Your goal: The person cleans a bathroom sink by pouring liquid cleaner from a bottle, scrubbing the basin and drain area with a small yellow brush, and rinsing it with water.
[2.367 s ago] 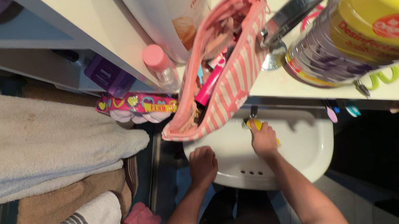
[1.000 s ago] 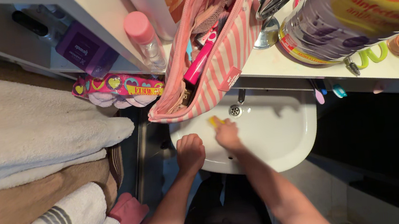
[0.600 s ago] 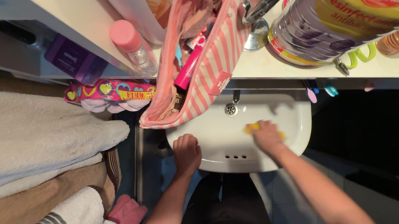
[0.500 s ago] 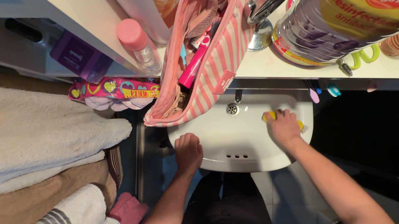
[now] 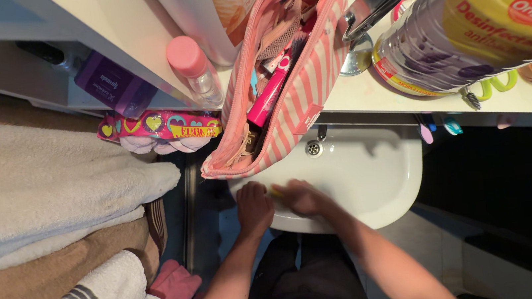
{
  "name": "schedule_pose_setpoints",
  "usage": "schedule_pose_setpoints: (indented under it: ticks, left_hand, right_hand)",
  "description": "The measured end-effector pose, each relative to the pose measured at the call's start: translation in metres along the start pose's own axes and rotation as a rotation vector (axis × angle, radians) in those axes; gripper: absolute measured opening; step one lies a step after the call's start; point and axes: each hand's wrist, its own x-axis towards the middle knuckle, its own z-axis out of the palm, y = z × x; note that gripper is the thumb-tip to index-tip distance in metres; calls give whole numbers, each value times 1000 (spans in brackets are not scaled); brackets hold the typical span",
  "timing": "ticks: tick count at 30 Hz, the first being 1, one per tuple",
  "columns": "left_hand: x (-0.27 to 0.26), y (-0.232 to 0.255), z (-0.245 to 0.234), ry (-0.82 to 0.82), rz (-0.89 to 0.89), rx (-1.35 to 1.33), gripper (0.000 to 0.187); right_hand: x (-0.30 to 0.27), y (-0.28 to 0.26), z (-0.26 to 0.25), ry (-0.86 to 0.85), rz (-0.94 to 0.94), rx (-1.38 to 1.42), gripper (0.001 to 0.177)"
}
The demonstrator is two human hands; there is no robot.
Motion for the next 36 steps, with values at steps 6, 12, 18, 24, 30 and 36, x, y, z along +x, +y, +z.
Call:
schedule_pose_setpoints:
  ticks: [6, 12, 18, 24, 30, 36]
  left_hand:
    - [0, 1, -9, -25, 6, -35, 21]
    - [-2, 4, -5, -13, -39, -24, 16]
    - [-5, 20, -23, -56, 143, 44, 26]
    - [-15, 86, -21, -337, 481, -164, 53]
    - [-18, 99, -4, -408, 495, -175, 66]
    - [-29, 68, -31, -402, 293, -176, 73]
  right_hand:
    - [-113, 34, -97, -259, 81, -167, 56]
    - [-80, -13, -65, -122, 39, -13, 57]
    - [-81, -86, -57, -42, 180, -109, 59]
    - [-139, -27, -84, -135, 319, -201, 50]
    - [-170, -2, -98, -75, 480, -336, 44]
    - [-93, -34, -9, 245, 87, 3, 32]
